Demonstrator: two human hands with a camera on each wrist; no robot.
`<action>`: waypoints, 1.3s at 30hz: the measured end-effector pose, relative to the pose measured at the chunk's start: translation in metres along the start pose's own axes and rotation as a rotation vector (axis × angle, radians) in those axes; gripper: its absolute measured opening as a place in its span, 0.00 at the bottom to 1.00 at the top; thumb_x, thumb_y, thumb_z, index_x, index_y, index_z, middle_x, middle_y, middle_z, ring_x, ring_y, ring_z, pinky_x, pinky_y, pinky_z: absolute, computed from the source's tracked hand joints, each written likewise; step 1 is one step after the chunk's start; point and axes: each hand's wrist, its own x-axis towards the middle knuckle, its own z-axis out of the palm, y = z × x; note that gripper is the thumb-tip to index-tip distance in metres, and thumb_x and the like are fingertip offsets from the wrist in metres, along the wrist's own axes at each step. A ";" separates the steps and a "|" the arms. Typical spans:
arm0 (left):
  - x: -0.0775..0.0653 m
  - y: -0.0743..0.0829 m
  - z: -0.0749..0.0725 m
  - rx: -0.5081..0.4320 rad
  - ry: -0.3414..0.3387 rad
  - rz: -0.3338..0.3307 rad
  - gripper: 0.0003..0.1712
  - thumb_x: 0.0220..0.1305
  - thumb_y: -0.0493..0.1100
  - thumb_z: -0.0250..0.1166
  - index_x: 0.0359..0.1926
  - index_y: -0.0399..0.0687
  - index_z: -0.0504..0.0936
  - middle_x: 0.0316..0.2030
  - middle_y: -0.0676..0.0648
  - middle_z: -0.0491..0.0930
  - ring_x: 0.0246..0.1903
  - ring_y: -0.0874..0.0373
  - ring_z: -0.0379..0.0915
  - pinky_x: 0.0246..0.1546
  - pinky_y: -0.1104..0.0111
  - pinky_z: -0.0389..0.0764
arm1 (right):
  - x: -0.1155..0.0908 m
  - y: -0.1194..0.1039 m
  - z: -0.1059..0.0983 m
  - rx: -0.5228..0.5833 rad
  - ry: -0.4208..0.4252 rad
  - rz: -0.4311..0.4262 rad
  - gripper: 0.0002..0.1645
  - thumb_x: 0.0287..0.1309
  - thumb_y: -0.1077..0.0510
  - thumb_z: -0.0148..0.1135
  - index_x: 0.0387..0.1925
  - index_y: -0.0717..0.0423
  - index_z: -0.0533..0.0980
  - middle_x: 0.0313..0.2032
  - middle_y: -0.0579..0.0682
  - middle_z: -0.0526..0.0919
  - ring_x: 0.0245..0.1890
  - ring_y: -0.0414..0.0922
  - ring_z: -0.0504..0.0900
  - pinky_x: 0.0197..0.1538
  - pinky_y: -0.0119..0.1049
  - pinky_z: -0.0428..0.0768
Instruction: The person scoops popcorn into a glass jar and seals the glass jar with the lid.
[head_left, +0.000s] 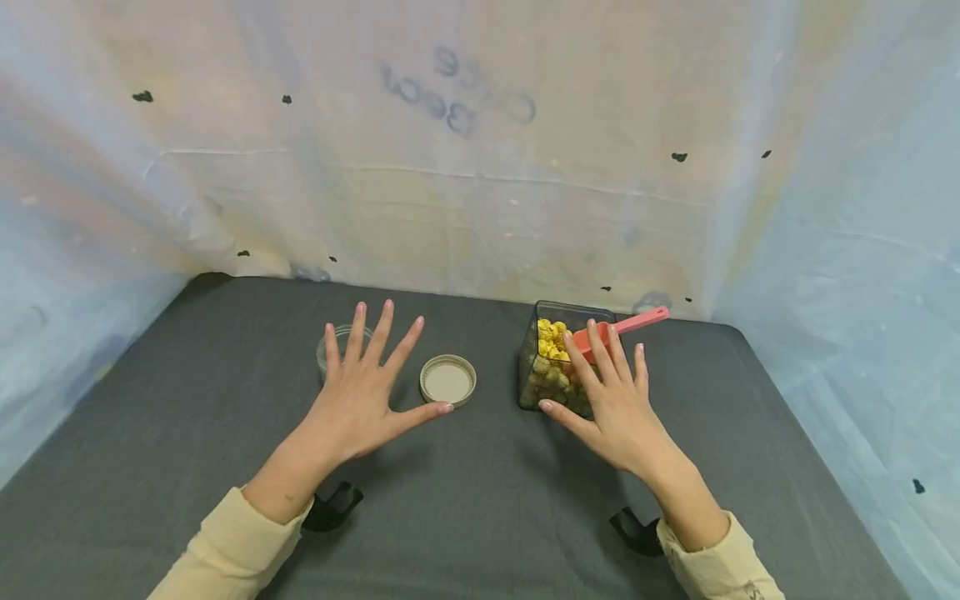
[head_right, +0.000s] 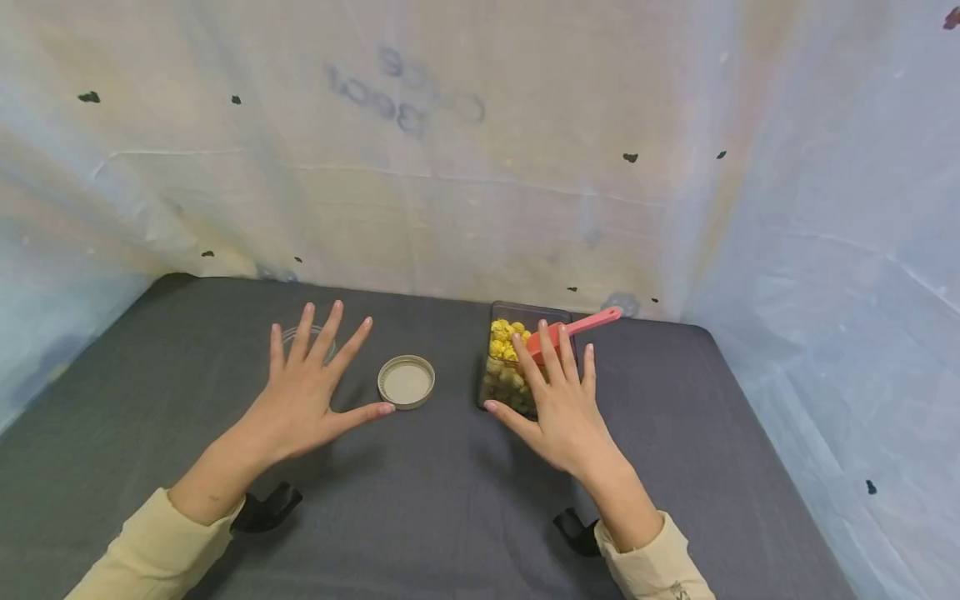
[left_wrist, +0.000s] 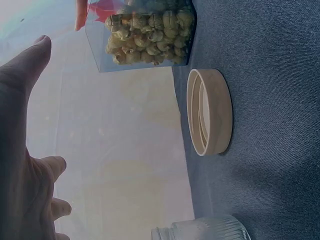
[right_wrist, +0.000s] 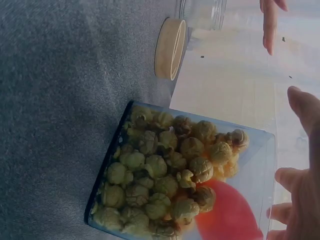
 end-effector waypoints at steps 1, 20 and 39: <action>0.000 0.000 0.000 0.002 0.000 0.001 0.62 0.50 0.81 0.54 0.76 0.62 0.40 0.75 0.44 0.27 0.72 0.41 0.13 0.65 0.34 0.27 | 0.000 0.000 0.000 0.000 0.000 0.003 0.54 0.58 0.30 0.56 0.76 0.43 0.43 0.76 0.51 0.32 0.75 0.57 0.32 0.69 0.65 0.31; 0.017 0.007 0.015 -0.121 0.067 0.041 0.60 0.53 0.76 0.58 0.76 0.55 0.45 0.75 0.39 0.42 0.75 0.43 0.28 0.70 0.42 0.31 | 0.000 0.010 0.003 0.081 0.352 -0.202 0.39 0.68 0.40 0.51 0.70 0.58 0.60 0.69 0.63 0.60 0.71 0.59 0.56 0.66 0.63 0.55; 0.054 0.041 0.031 -0.387 0.161 0.102 0.53 0.53 0.70 0.64 0.71 0.45 0.60 0.70 0.42 0.57 0.73 0.45 0.41 0.70 0.43 0.40 | 0.002 0.023 -0.003 0.060 0.521 -0.225 0.35 0.72 0.40 0.43 0.62 0.65 0.69 0.60 0.66 0.70 0.64 0.61 0.66 0.60 0.61 0.66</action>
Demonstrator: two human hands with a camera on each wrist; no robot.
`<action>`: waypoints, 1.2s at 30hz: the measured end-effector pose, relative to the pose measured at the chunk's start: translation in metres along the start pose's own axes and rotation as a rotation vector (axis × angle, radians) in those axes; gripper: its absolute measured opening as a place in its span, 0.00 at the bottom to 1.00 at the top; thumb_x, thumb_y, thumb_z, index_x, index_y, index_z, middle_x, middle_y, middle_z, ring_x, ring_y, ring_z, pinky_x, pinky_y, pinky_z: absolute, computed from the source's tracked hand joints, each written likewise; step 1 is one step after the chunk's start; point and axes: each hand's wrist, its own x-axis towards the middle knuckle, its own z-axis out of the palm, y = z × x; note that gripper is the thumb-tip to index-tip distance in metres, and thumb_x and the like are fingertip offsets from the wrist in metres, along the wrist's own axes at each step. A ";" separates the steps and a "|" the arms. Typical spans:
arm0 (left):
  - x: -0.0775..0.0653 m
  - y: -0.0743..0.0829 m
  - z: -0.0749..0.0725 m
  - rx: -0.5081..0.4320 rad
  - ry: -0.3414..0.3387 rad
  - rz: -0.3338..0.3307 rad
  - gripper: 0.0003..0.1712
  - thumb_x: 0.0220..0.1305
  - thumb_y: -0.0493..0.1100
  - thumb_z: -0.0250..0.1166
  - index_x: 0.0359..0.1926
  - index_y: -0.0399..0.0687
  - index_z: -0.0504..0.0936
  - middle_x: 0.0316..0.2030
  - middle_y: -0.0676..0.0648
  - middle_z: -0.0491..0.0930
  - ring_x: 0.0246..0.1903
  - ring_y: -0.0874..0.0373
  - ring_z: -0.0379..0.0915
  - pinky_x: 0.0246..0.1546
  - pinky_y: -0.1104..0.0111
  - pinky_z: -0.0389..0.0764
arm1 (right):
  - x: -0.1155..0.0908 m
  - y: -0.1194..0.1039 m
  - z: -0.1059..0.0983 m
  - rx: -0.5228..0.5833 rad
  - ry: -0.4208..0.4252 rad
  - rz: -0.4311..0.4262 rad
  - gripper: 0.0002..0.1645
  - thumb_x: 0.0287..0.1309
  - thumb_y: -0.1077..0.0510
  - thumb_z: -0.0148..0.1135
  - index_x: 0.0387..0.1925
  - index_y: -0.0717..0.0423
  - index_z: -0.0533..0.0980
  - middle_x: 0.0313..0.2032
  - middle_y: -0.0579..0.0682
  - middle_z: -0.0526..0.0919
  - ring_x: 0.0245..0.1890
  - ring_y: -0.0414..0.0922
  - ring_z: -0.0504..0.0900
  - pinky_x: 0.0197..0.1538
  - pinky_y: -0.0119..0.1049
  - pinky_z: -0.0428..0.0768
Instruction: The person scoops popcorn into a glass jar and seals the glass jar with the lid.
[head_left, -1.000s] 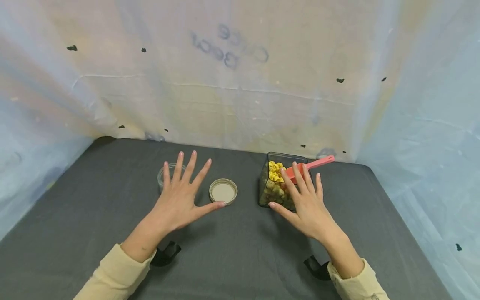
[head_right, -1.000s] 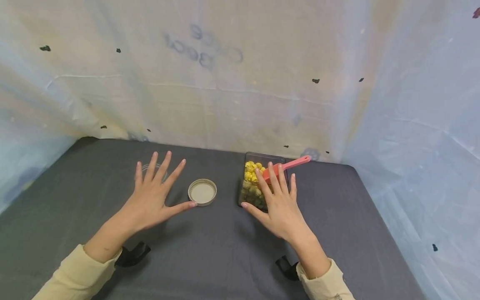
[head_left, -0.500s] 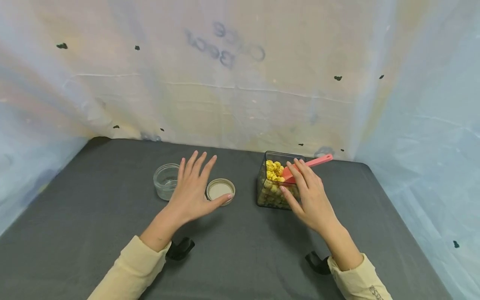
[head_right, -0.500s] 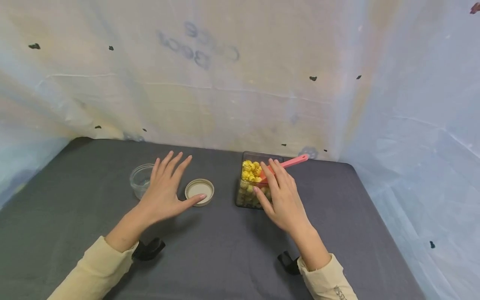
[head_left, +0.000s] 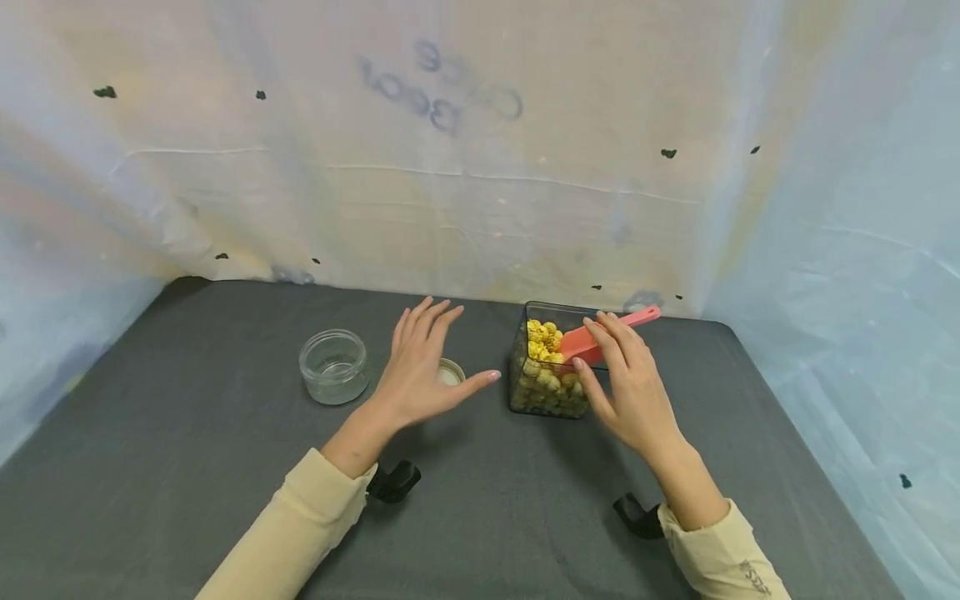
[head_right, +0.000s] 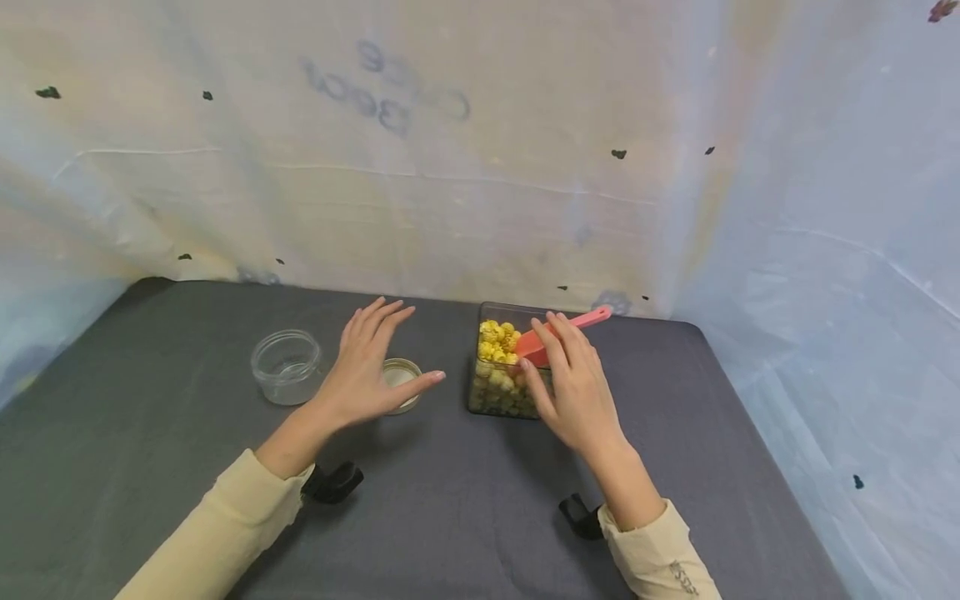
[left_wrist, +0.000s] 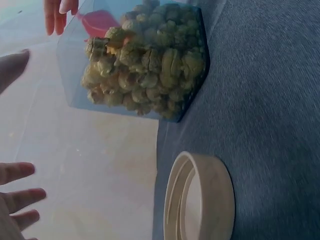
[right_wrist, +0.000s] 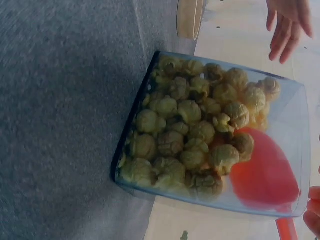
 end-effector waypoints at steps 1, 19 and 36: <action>0.002 0.001 0.001 -0.013 0.013 0.007 0.52 0.53 0.69 0.64 0.70 0.45 0.61 0.70 0.43 0.58 0.73 0.46 0.42 0.70 0.43 0.41 | 0.000 0.000 0.000 -0.002 0.005 -0.002 0.35 0.72 0.40 0.43 0.62 0.65 0.69 0.60 0.66 0.70 0.64 0.61 0.66 0.60 0.61 0.66; 0.027 0.023 0.023 -0.366 -0.079 -0.136 0.55 0.48 0.64 0.72 0.72 0.56 0.56 0.71 0.49 0.54 0.69 0.50 0.54 0.64 0.45 0.63 | 0.005 0.013 -0.012 -0.014 0.087 0.050 0.27 0.63 0.56 0.57 0.60 0.66 0.70 0.59 0.66 0.71 0.62 0.62 0.68 0.66 0.57 0.63; 0.044 0.029 0.042 -0.494 -0.133 -0.194 0.61 0.44 0.58 0.77 0.74 0.63 0.51 0.73 0.48 0.51 0.71 0.48 0.51 0.65 0.42 0.61 | 0.006 0.025 -0.021 0.072 0.172 0.237 0.27 0.57 0.66 0.61 0.60 0.67 0.71 0.61 0.66 0.70 0.62 0.62 0.67 0.59 0.62 0.65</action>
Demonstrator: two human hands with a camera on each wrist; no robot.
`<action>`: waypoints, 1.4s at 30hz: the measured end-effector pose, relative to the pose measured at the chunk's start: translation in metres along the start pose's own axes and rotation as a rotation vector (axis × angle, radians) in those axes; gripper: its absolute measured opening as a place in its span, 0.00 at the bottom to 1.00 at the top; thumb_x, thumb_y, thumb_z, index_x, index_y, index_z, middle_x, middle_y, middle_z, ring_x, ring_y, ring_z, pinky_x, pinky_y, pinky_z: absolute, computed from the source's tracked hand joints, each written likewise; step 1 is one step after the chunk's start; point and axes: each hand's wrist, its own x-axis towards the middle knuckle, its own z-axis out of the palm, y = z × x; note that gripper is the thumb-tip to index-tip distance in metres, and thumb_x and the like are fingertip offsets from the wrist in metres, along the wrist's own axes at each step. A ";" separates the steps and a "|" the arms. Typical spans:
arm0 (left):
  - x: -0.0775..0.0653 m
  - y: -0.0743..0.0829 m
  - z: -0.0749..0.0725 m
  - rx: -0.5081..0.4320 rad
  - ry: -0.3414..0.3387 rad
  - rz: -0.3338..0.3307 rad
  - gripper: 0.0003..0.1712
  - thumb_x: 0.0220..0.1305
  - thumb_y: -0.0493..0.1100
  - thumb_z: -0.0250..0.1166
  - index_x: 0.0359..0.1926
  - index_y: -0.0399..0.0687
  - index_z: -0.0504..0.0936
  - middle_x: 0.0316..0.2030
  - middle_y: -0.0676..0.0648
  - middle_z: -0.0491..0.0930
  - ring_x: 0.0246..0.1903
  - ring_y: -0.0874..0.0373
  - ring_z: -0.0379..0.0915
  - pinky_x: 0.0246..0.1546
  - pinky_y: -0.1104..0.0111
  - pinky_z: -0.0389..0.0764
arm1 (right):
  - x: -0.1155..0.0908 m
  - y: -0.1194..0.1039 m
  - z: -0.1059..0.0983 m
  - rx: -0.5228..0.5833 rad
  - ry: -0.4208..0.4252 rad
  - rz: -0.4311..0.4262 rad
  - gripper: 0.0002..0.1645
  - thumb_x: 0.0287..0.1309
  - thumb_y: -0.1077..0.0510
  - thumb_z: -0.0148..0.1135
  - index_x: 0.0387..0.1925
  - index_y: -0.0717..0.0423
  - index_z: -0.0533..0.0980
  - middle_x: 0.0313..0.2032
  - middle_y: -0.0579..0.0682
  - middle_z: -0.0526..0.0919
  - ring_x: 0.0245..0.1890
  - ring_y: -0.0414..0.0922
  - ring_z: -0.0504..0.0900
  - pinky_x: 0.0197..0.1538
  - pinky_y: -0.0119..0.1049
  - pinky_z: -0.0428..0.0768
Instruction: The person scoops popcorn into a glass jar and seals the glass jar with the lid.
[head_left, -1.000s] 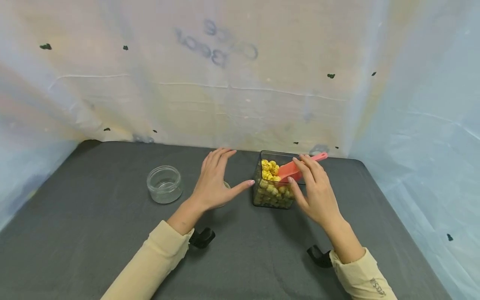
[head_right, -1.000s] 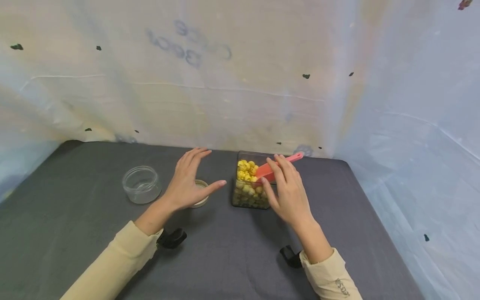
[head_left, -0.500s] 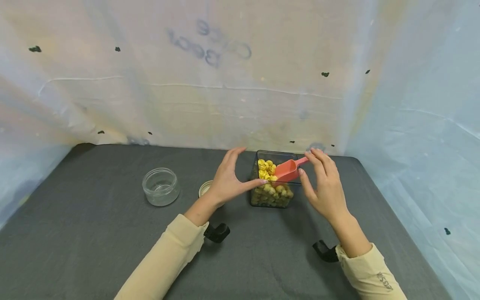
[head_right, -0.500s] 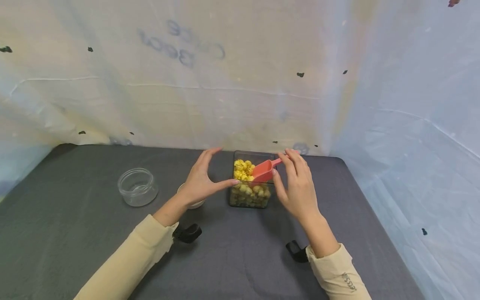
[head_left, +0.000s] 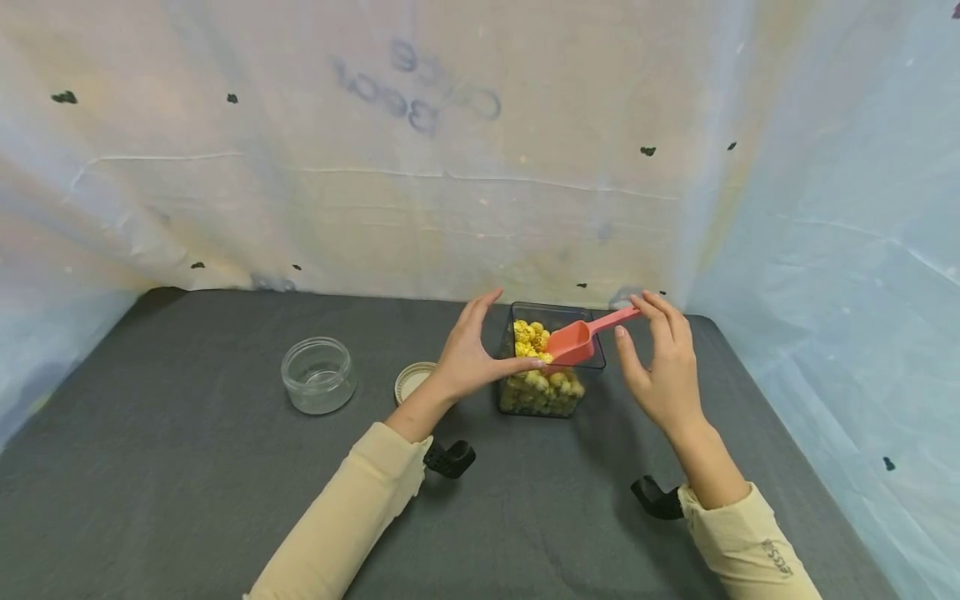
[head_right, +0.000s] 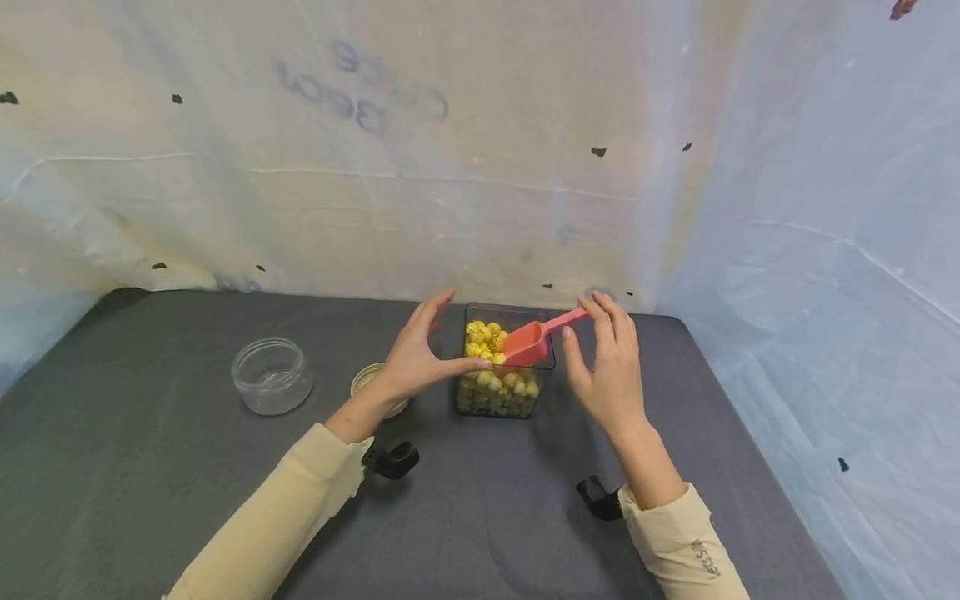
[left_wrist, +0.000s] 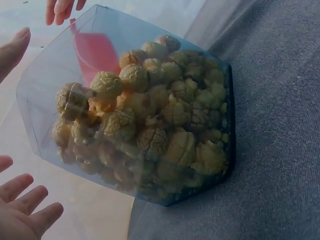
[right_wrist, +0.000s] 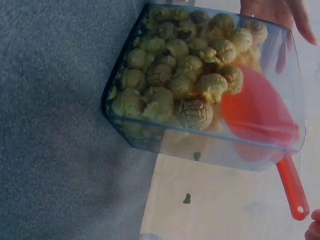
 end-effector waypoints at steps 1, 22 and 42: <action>0.001 0.000 0.001 0.001 -0.005 0.002 0.61 0.44 0.58 0.77 0.74 0.63 0.51 0.73 0.48 0.50 0.71 0.48 0.50 0.65 0.42 0.61 | 0.000 0.001 0.000 0.007 -0.003 0.015 0.27 0.58 0.66 0.60 0.60 0.67 0.71 0.61 0.66 0.70 0.62 0.62 0.67 0.59 0.62 0.66; 0.010 -0.005 0.009 -0.036 -0.140 -0.050 0.63 0.45 0.59 0.76 0.75 0.73 0.43 0.75 0.52 0.44 0.74 0.48 0.44 0.65 0.39 0.58 | 0.017 0.017 -0.014 0.325 -0.323 0.423 0.32 0.69 0.56 0.54 0.71 0.54 0.60 0.68 0.57 0.64 0.66 0.55 0.65 0.54 0.19 0.70; 0.011 -0.009 0.012 -0.154 -0.153 -0.040 0.58 0.47 0.53 0.76 0.74 0.71 0.49 0.72 0.54 0.52 0.71 0.51 0.51 0.66 0.48 0.63 | 0.031 0.035 -0.023 0.481 -0.514 0.496 0.29 0.66 0.51 0.58 0.63 0.60 0.69 0.46 0.39 0.79 0.44 0.31 0.82 0.45 0.26 0.81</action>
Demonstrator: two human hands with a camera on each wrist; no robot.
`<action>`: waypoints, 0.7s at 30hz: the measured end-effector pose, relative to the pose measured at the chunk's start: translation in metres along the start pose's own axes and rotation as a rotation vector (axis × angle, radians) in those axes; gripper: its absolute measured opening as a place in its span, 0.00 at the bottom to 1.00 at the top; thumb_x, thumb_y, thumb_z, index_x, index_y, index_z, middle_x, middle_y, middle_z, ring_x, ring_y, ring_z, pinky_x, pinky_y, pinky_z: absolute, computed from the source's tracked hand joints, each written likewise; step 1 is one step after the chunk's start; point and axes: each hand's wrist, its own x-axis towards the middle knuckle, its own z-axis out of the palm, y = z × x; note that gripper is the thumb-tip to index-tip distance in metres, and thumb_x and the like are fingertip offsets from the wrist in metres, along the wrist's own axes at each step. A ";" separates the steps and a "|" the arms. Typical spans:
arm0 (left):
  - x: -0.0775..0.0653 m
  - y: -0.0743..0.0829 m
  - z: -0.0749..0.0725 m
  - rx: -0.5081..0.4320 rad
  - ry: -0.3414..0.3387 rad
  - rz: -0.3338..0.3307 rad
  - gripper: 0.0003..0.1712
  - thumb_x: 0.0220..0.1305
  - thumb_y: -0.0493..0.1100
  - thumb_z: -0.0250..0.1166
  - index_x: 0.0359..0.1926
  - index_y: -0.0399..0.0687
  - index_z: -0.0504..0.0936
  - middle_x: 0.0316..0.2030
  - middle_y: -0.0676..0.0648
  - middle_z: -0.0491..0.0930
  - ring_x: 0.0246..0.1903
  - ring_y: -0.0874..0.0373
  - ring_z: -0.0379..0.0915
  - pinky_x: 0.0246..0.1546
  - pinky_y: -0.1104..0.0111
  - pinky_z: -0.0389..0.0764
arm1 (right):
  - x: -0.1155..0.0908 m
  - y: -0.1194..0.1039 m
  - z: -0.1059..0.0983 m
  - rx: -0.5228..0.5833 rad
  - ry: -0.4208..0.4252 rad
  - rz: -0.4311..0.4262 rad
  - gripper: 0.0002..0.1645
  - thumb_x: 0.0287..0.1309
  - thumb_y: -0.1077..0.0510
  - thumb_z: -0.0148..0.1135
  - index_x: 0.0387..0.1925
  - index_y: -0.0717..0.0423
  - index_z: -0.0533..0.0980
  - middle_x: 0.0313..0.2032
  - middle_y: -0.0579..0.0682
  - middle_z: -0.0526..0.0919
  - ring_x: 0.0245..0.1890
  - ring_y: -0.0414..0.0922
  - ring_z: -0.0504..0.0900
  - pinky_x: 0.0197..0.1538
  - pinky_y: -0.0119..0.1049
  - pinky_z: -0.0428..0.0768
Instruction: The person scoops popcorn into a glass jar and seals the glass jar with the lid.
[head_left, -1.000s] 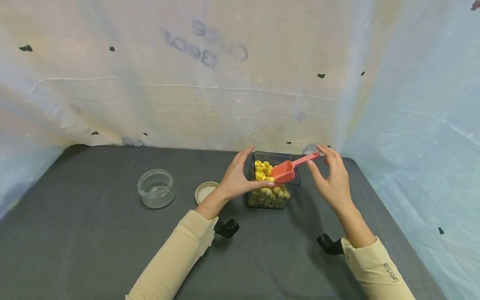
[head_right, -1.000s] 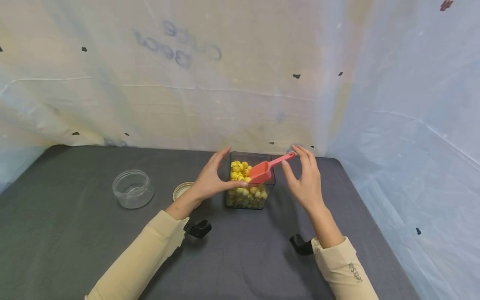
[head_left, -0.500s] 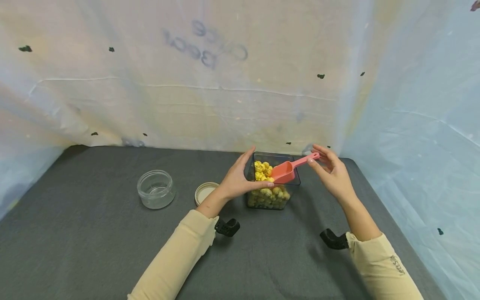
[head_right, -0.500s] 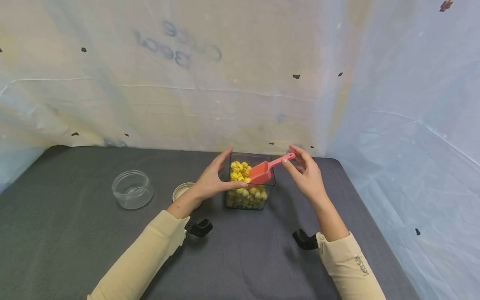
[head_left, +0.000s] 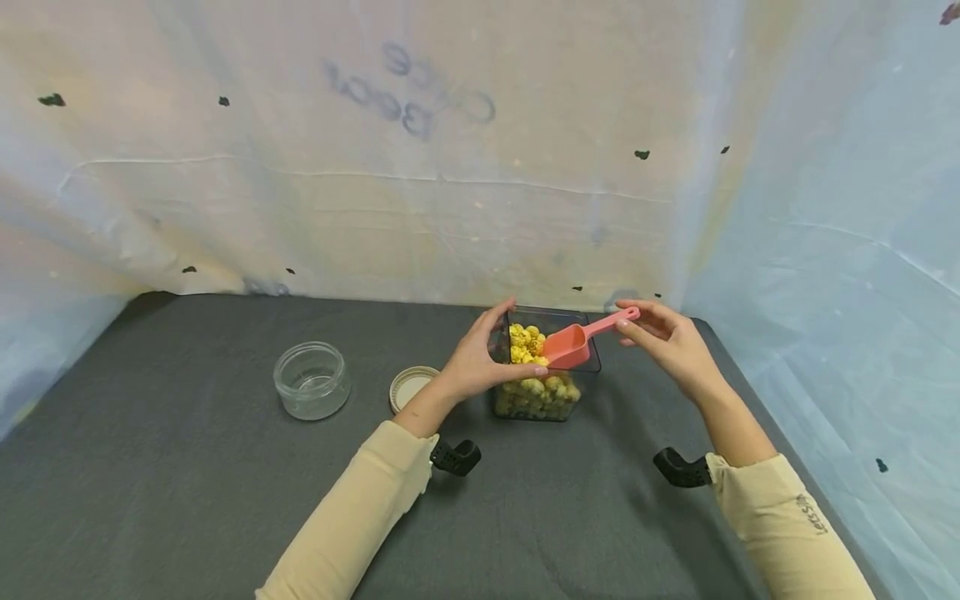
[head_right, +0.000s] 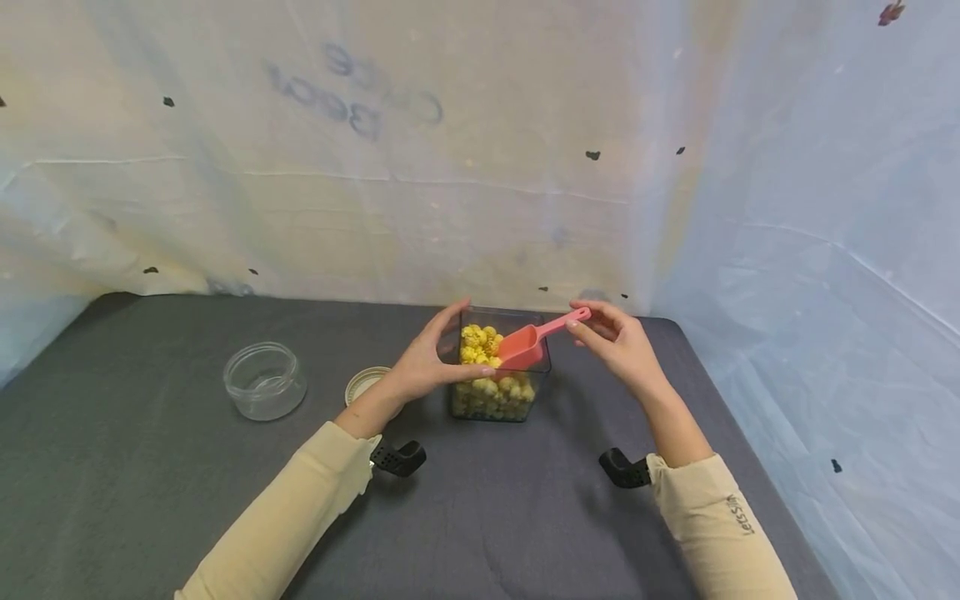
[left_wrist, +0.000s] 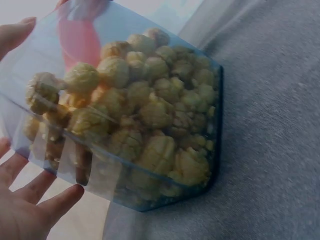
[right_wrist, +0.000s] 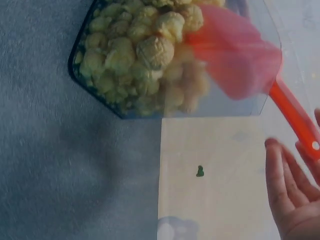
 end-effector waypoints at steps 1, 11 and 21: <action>0.000 0.000 0.000 -0.007 0.000 0.003 0.58 0.48 0.52 0.76 0.74 0.70 0.50 0.72 0.54 0.52 0.71 0.51 0.52 0.65 0.49 0.64 | 0.001 0.000 -0.001 0.008 -0.020 0.003 0.28 0.66 0.51 0.58 0.62 0.61 0.69 0.45 0.39 0.80 0.43 0.32 0.83 0.45 0.28 0.81; 0.001 0.000 -0.002 -0.038 -0.014 0.006 0.57 0.47 0.51 0.77 0.73 0.70 0.52 0.71 0.53 0.53 0.68 0.52 0.55 0.64 0.51 0.67 | 0.013 -0.012 -0.015 0.001 -0.196 0.090 0.29 0.62 0.54 0.63 0.58 0.69 0.69 0.37 0.44 0.85 0.38 0.38 0.85 0.45 0.33 0.82; 0.002 -0.002 0.000 -0.029 -0.011 0.009 0.57 0.47 0.50 0.77 0.73 0.70 0.52 0.71 0.53 0.54 0.68 0.51 0.56 0.61 0.49 0.70 | 0.016 -0.015 -0.019 0.003 -0.238 0.109 0.26 0.61 0.57 0.64 0.55 0.70 0.72 0.33 0.42 0.86 0.34 0.40 0.86 0.45 0.32 0.82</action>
